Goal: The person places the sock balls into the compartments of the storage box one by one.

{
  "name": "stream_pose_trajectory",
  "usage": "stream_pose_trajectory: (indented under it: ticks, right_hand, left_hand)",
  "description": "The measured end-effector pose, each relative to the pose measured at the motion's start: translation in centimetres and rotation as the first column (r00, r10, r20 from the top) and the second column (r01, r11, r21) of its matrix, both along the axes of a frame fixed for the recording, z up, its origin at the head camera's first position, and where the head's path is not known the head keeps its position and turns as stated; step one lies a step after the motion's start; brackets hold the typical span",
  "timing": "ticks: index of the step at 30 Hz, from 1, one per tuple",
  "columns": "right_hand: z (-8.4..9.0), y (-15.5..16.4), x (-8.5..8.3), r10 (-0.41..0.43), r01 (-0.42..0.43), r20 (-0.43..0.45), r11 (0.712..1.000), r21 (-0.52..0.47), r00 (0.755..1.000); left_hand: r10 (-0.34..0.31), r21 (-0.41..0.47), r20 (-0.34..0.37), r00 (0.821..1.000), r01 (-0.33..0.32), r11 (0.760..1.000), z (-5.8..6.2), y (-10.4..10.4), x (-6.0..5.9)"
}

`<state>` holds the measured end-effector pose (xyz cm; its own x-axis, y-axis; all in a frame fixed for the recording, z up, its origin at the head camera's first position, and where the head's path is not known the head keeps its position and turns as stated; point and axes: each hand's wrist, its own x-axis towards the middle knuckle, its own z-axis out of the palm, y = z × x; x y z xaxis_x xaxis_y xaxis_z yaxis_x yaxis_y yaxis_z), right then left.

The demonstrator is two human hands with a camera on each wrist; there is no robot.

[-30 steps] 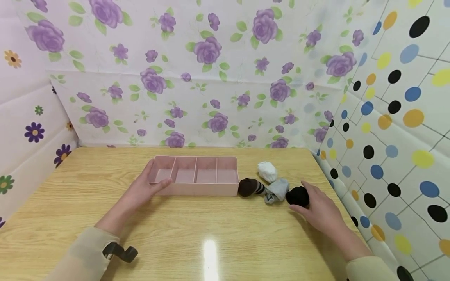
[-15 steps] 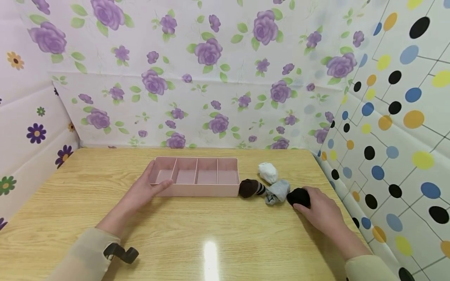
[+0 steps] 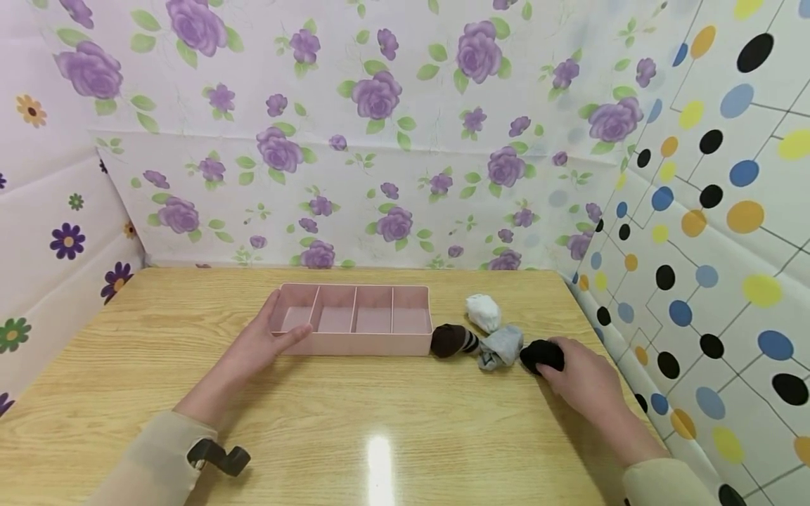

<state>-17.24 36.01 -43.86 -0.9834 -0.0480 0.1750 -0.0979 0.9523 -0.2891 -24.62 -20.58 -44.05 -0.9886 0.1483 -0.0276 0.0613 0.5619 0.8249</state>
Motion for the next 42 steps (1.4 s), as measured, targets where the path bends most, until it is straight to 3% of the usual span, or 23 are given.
stream_pose_trajectory:
  ticks: [7, 16, 42]
  right_hand:
    - [2.5, -0.5, 0.0, -0.043, 0.042, -0.038, 0.999, -0.026, 0.998]
    - [5.1, -3.7, -1.2, -0.003, 0.0, -0.07, 0.999, -0.054, 0.998]
    - [6.5, -12.9, -5.2, 0.125, -0.132, -0.056, 0.983, -0.127, 0.991]
  left_hand:
    - [0.0, -0.01, -0.006, 1.0, 0.0, 1.0, 0.1, -0.1, 0.1]
    - [-0.002, -0.014, -0.022, 1.0, 0.002, 1.0, -0.1, -0.1, 0.1]
    - [0.009, -0.005, -0.024, 1.0, -0.009, 1.0, -0.3, 0.1, 0.0]
